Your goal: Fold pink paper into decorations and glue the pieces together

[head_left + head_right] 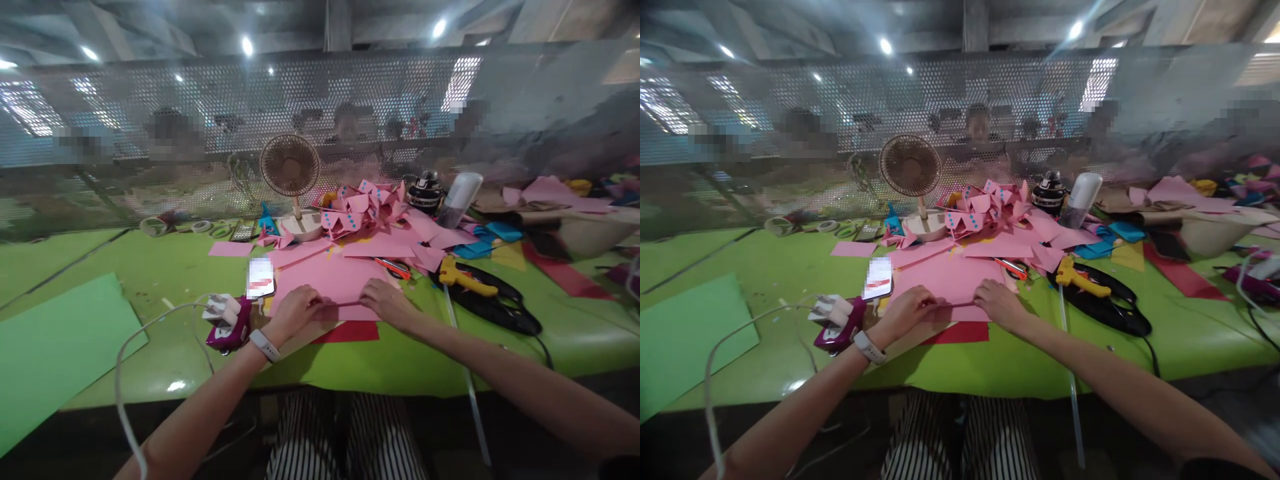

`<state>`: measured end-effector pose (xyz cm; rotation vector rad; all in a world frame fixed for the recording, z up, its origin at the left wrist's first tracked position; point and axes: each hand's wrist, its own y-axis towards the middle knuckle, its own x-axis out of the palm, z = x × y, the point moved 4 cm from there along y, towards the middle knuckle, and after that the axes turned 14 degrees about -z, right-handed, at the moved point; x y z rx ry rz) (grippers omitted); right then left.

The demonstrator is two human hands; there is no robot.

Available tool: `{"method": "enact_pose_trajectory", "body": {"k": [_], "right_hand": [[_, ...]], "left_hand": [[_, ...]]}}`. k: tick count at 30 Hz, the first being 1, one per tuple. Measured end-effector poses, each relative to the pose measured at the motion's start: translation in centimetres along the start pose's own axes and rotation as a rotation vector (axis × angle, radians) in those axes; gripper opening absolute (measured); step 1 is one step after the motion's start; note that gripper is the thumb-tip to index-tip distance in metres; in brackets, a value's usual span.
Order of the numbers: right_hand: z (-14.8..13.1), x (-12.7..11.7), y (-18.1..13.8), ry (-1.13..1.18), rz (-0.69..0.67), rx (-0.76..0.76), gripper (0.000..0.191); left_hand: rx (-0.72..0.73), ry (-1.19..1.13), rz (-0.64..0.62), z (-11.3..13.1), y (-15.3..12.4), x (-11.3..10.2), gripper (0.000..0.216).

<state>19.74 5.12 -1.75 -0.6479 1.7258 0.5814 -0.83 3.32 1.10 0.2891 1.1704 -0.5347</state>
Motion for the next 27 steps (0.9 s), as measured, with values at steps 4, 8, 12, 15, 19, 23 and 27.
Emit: {"method": "enact_pose_trajectory", "body": {"k": [4, 8, 12, 15, 19, 23, 27], "right_hand": [[0.9, -0.7, 0.7, 0.176, -0.057, 0.124, 0.015], [1.6, -1.1, 1.5, 0.269, -0.177, 0.191, 0.016], [2.1, -1.3, 1.7, 0.309, -0.230, 0.254, 0.018], [2.2, -1.3, 1.7, 0.324, -0.241, 0.265, 0.018], [2.3, -1.1, 1.9, 0.331, -0.252, 0.250, 0.016], [2.7, -0.8, 2.2, 0.355, -0.254, 0.212, 0.022], [3.4, -0.4, 2.5, 0.391, -0.344, 0.132, 0.022]], "left_hand": [[-0.065, 0.022, 0.006, -0.1, 0.4, 0.0, 0.032], [-0.161, 0.062, -0.050, -0.9, 1.1, -0.1, 0.031], [-0.290, 0.119, -0.088, -1.5, 1.2, -0.4, 0.024], [-0.268, 0.311, 0.018, -0.1, 0.9, 0.0, 0.022], [0.051, 0.417, 0.112, 3.4, 0.8, 2.7, 0.042], [0.058, 0.352, 0.077, 4.3, 1.2, 4.9, 0.063], [0.044, 0.310, 0.004, 4.0, 1.2, 4.8, 0.074]]}}
